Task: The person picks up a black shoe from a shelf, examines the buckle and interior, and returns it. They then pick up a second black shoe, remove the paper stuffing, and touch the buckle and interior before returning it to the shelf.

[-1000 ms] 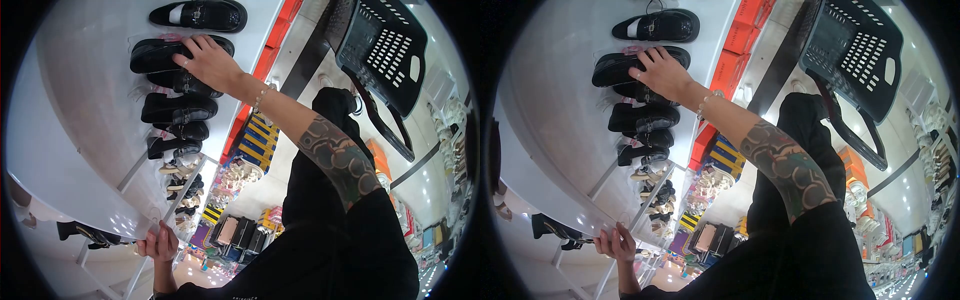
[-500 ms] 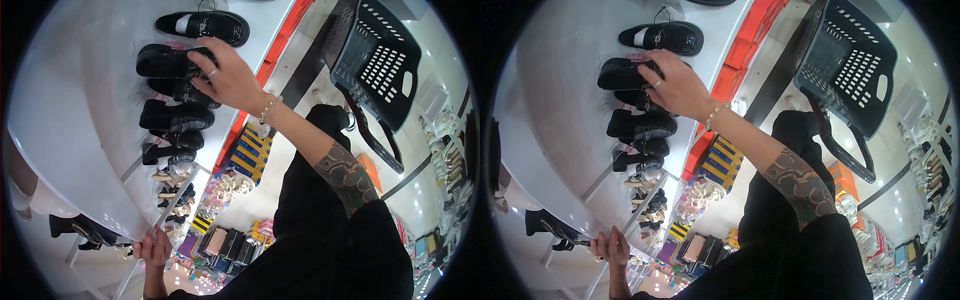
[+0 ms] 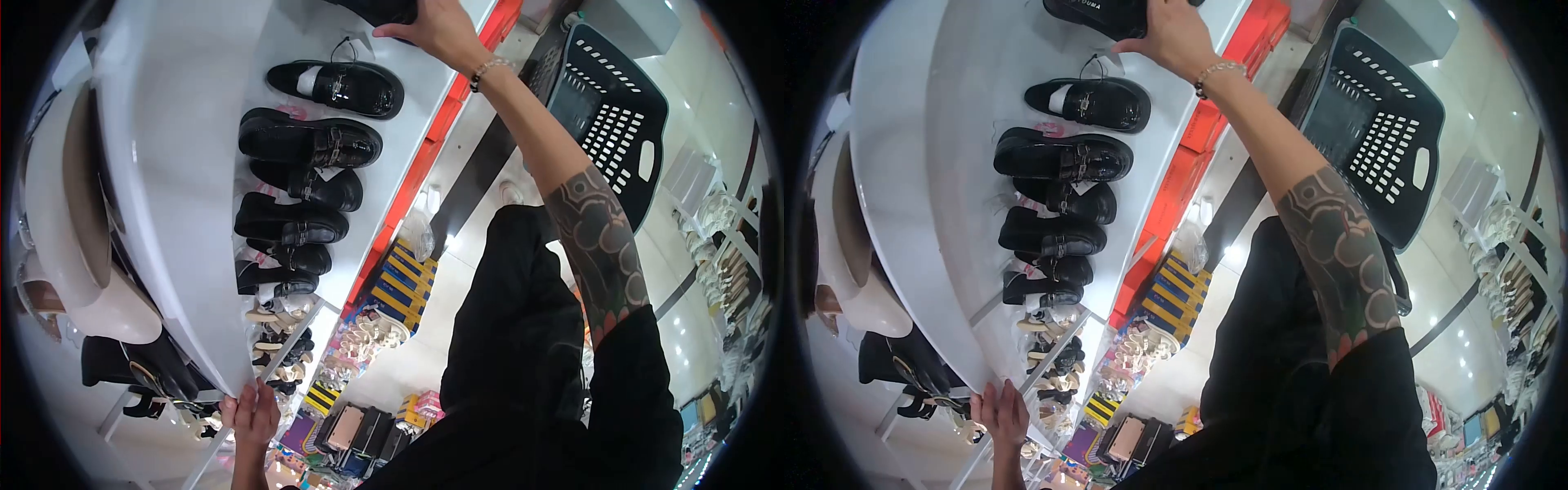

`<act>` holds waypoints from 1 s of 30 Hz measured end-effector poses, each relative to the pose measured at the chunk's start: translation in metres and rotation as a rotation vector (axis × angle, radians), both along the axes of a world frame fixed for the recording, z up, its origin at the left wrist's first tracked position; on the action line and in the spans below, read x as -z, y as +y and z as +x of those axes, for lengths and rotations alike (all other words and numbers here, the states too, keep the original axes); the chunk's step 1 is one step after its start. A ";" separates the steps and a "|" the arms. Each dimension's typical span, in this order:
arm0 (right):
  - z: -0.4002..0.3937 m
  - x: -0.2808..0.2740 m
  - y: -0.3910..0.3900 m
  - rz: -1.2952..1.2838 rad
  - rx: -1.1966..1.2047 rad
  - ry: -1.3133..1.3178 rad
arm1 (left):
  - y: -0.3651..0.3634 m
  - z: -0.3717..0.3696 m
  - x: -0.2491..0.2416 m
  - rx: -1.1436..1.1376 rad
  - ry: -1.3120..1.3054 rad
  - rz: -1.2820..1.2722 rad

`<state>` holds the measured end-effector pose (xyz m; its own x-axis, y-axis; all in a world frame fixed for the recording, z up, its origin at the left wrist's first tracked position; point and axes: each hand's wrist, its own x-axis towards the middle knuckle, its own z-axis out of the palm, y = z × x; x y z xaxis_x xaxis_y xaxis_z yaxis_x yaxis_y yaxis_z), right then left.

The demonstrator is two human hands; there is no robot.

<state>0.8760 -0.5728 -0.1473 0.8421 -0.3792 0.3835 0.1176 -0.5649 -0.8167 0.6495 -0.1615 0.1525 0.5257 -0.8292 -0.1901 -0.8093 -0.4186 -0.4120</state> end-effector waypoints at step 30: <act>-0.335 -0.259 -0.003 0.898 -0.082 0.516 | -0.043 0.018 0.003 -0.121 0.235 -0.332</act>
<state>0.5407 -0.5756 0.1112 0.8597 -0.2813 -0.4264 -0.3555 0.2701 -0.8948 0.6673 -0.2043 0.1491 0.5970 -0.8007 -0.0492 -0.8022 -0.5950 -0.0493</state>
